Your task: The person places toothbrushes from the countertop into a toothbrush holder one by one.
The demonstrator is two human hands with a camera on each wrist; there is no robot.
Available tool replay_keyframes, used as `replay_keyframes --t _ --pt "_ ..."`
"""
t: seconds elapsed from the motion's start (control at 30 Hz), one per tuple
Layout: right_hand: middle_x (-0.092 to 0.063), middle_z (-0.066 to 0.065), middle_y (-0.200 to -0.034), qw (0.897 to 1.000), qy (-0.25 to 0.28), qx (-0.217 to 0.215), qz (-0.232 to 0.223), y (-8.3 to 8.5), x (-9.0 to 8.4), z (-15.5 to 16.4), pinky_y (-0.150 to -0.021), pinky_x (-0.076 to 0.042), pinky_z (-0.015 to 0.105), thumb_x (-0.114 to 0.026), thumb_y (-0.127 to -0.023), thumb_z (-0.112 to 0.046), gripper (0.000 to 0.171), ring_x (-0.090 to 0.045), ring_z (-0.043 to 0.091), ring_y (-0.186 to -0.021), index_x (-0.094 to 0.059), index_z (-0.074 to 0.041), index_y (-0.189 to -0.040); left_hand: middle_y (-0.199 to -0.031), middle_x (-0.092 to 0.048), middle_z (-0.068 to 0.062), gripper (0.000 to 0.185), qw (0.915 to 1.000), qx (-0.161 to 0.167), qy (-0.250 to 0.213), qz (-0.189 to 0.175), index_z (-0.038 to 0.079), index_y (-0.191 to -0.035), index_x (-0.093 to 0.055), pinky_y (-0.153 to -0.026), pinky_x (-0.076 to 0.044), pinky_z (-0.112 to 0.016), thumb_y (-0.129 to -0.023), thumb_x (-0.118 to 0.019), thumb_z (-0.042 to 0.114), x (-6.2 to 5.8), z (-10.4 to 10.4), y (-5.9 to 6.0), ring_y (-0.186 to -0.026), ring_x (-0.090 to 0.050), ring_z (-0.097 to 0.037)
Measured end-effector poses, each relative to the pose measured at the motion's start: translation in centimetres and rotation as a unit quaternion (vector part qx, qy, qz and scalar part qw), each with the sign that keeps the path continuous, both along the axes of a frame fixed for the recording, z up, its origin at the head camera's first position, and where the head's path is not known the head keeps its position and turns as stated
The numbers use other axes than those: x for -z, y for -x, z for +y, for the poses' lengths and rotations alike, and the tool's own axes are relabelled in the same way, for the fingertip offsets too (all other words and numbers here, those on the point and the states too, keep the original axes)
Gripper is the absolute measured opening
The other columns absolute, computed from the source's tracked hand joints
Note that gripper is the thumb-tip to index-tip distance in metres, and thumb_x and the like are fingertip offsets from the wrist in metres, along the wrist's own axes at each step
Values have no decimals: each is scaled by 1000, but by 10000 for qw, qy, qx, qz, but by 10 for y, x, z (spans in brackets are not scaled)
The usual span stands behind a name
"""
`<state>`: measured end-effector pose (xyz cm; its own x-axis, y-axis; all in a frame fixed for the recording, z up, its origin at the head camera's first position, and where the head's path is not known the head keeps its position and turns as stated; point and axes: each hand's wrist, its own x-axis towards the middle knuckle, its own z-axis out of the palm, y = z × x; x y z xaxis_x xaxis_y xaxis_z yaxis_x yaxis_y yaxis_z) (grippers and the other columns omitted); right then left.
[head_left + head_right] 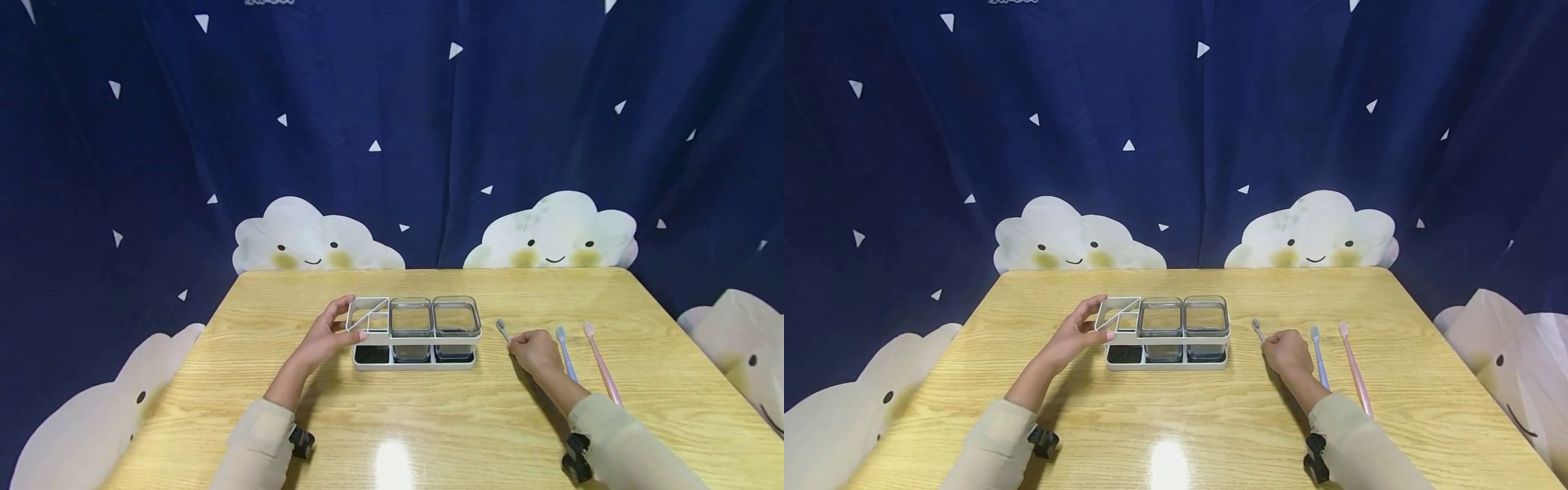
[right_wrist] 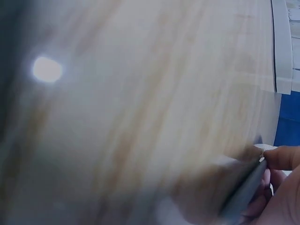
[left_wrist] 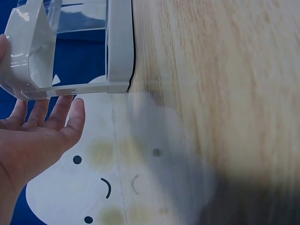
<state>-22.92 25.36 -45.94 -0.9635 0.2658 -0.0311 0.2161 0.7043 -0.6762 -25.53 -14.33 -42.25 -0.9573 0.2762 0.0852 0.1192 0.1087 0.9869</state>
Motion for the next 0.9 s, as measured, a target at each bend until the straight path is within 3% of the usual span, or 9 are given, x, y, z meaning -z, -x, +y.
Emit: replay_keyframes --t 0.23,0.4,0.6,0.77,0.9 --pt "-66 12 -87 9999 157 22 -2 0 -1 1 -55 -43 32 -62 -81 -13 15 -56 24 -73 -70 -1 -83 -135 -40 -10 76 10000 -5 -27 -6 20 -138 -39 -80 -48 -38 -74 -78 9 -1 -1 -1 -107 -50 -31" --pt "-66 18 -92 9996 269 -25 35 0 -4 4 -63 -47 38 -62 -84 -16 21 -59 34 -83 -70 3 -88 -135 -41 -11 77 10000 -16 -64 -10 19 -138 -39 -80 -48 -37 -73 -78 8 1 0 0 -105 -51 -31" --pt "-61 23 -97 9962 853 -160 -107 -5 -10 7 -70 -48 42 -59 -89 -16 27 -55 35 -87 -63 9 -97 -137 -38 -11 78 10000 34 40 -44 19 -140 -37 -81 -47 -37 -75 -78 10 1 1 -1 -107 -49 -31" --pt "-55 24 -106 9848 1701 -331 -138 -9 -23 6 -86 -40 54 -55 -93 -15 30 -47 39 -100 -56 12 -106 -140 -34 -15 77 9996 190 150 -157 14 -142 -32 -82 -45 -36 -78 -74 8 -18 2 -11 -108 -46 -33" --pt "-54 21 -108 9806 1943 -271 -21 -9 -34 4 -84 -42 45 -54 -94 -16 31 -46 34 -100 -55 11 -110 -141 -32 -16 76 9995 199 176 -174 13 -143 -31 -82 -45 -36 -79 -73 7 -25 2 -17 -109 -46 -35"
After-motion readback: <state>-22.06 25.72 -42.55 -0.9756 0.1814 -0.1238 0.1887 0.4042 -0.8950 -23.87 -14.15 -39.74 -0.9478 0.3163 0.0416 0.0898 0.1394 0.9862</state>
